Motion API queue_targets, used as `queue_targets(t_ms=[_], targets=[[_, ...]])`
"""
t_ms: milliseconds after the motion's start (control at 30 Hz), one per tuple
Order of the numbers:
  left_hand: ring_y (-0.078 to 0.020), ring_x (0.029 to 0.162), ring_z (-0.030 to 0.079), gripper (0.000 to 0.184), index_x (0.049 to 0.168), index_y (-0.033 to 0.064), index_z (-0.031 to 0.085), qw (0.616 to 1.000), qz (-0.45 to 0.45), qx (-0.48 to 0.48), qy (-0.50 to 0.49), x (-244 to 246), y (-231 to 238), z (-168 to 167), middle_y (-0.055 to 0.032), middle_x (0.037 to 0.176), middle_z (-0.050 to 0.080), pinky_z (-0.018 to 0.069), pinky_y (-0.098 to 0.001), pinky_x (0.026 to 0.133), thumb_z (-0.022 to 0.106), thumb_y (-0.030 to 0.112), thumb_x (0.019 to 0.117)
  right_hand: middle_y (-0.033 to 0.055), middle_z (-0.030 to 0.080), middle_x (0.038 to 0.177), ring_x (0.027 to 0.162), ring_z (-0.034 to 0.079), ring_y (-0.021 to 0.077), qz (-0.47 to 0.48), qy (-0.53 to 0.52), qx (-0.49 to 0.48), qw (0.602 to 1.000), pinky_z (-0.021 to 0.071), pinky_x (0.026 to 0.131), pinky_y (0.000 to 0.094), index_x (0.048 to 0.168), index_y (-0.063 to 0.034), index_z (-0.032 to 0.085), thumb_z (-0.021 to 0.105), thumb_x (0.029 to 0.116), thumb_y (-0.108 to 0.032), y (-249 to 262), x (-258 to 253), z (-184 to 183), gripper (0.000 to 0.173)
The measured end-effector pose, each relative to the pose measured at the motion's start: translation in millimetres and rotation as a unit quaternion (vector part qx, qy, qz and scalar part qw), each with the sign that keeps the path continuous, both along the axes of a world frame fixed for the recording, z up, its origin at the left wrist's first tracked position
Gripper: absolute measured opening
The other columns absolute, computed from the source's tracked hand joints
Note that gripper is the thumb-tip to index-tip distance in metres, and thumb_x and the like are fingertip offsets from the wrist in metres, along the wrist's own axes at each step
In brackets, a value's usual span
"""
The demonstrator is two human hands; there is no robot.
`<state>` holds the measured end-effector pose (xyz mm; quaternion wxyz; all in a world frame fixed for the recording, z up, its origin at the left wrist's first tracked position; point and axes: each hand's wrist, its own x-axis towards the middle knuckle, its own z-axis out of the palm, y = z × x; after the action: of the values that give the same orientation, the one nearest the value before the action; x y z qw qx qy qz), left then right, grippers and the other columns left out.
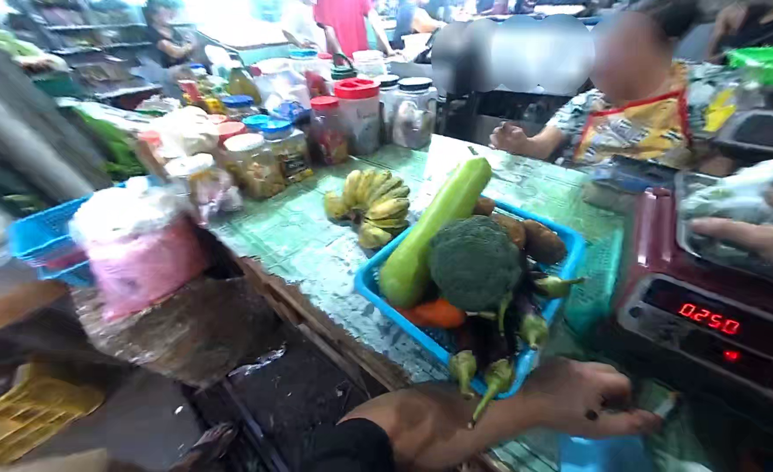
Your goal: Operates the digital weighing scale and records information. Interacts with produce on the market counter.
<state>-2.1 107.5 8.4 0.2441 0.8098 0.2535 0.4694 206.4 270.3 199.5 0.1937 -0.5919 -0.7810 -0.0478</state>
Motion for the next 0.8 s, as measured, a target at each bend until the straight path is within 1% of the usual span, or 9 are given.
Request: queue_targets(t_ms=[100, 200, 300, 367, 433, 500, 600, 667, 800], targets=[[-0.0194, 0.075, 0.067, 0.032, 0.079, 0.0002, 0.067, 1.0, -0.006, -0.016, -0.004, 0.3, -3.6, 1.1, -0.0109, 0.079, 0.066, 0.0571, -0.0355, 0.071, 0.065, 0.024, 0.0999, 0.038, 0.059, 0.126, 0.124, 0.052, 0.0585, -0.117, 0.08, -0.088, 0.986, 0.0362, 0.097, 0.0796, 0.122, 0.0007, 0.069, 0.06, 0.1029, -0.038, -33.0, -27.6, 35.7, 0.044], [-0.0176, 0.073, 0.063, 0.036, 0.079, 0.0014, 0.065, 0.998, 0.005, -0.068, -0.006, -1.0, -0.5, 3.4, -0.0094, 0.078, 0.062, 0.0545, -0.0345, 0.068, 0.059, 0.028, 0.103, 0.0237, 0.065, 0.124, 0.118, 0.062, 0.0387, -0.144, 0.305, -0.061, 0.939, 0.0467, 0.098, 0.0644, 0.13, -0.0053, 0.064, 0.055, 0.1052, -0.034, -30.1, -12.6, 32.9, 0.039], [-0.0155, 0.069, 0.06, 0.038, 0.078, 0.0026, 0.063, 0.994, 0.024, -0.103, -0.016, -6.8, -1.8, 3.2, -0.0074, 0.075, 0.059, 0.0524, -0.0334, 0.065, 0.057, 0.03, 0.1037, 0.007, 0.063, 0.127, 0.111, 0.065, 0.0184, -0.09, 0.559, -0.028, 0.824, 0.057, 0.092, 0.0435, 0.144, -0.015, 0.049, 0.047, 0.1086, -0.033, -49.2, -0.4, 41.1, 0.04], [-0.0134, 0.068, 0.059, 0.037, 0.079, 0.0034, 0.063, 0.994, 0.039, -0.101, -0.015, -9.7, -1.1, 2.5, -0.0058, 0.074, 0.06, 0.052, -0.0316, 0.064, 0.057, 0.031, 0.1038, 0.0038, 0.064, 0.119, 0.104, 0.067, 0.0165, -0.094, 0.663, 0.007, 0.742, 0.0594, 0.086, 0.0397, 0.142, -0.0167, 0.048, 0.046, 0.1091, -0.036, -68.5, 8.3, 60.8, 0.038], [-0.0107, 0.066, 0.058, 0.037, 0.08, 0.0047, 0.064, 0.993, 0.04, -0.108, -0.006, -5.6, -1.6, -2.2, -0.0035, 0.073, 0.059, 0.051, -0.0294, 0.063, 0.057, 0.032, 0.104, 0.0052, 0.067, 0.113, 0.1, 0.069, 0.0191, -0.133, 0.698, 0.045, 0.702, 0.0604, 0.083, 0.0418, 0.136, -0.0141, 0.052, 0.047, 0.107, -0.04, -94.9, 43.8, 82.0, 0.039], [-0.0083, 0.065, 0.056, 0.035, 0.081, 0.0066, 0.064, 0.994, 0.043, -0.104, -0.006, -0.7, 3.9, -3.7, -0.0014, 0.073, 0.059, 0.0497, -0.027, 0.06, 0.056, 0.032, 0.1036, 0.0064, 0.069, 0.116, 0.104, 0.07, 0.0212, -0.163, 0.677, 0.083, 0.713, 0.0609, 0.086, 0.0441, 0.136, -0.0131, 0.054, 0.047, 0.1066, -0.042, -117.1, 91.9, 103.8, 0.042], [-0.0066, 0.066, 0.057, 0.032, 0.083, 0.0067, 0.066, 0.994, 0.036, -0.1, -0.031, 10.7, 8.2, -8.8, -0.0009, 0.076, 0.06, 0.0495, -0.0242, 0.06, 0.057, 0.03, 0.1033, 0.0026, 0.068, 0.12, 0.108, 0.068, 0.0178, -0.259, 0.555, 0.14, 0.778, 0.0599, 0.088, 0.0441, 0.134, -0.0162, 0.057, 0.049, 0.1049, -0.045, -153.0, 155.6, 107.7, 0.042], [-0.0087, 0.069, 0.06, 0.031, 0.087, 0.0048, 0.067, 0.993, 0.029, -0.108, -0.031, 16.3, 5.8, -10.2, -0.0031, 0.079, 0.062, 0.0525, -0.0265, 0.064, 0.056, 0.029, 0.1037, 0.0036, 0.063, 0.125, 0.113, 0.063, 0.0178, -0.348, 0.471, 0.138, 0.799, 0.0559, 0.092, 0.0478, 0.135, -0.017, 0.057, 0.053, 0.101, -0.05, -180.4, 185.5, 87.9, 0.048], [-0.0104, 0.076, 0.062, 0.03, 0.09, 0.0041, 0.068, 0.986, 0.052, -0.151, -0.042, 11.3, 1.6, -1.6, -0.0041, 0.082, 0.064, 0.0552, -0.0294, 0.072, 0.056, 0.028, 0.1042, 0.0216, 0.057, 0.132, 0.119, 0.057, 0.0324, -0.389, 0.427, 0.074, 0.813, 0.0464, 0.097, 0.0608, 0.137, -0.0026, 0.055, 0.051, 0.101, -0.053, -171.6, 235.5, 4.0, 0.062]])
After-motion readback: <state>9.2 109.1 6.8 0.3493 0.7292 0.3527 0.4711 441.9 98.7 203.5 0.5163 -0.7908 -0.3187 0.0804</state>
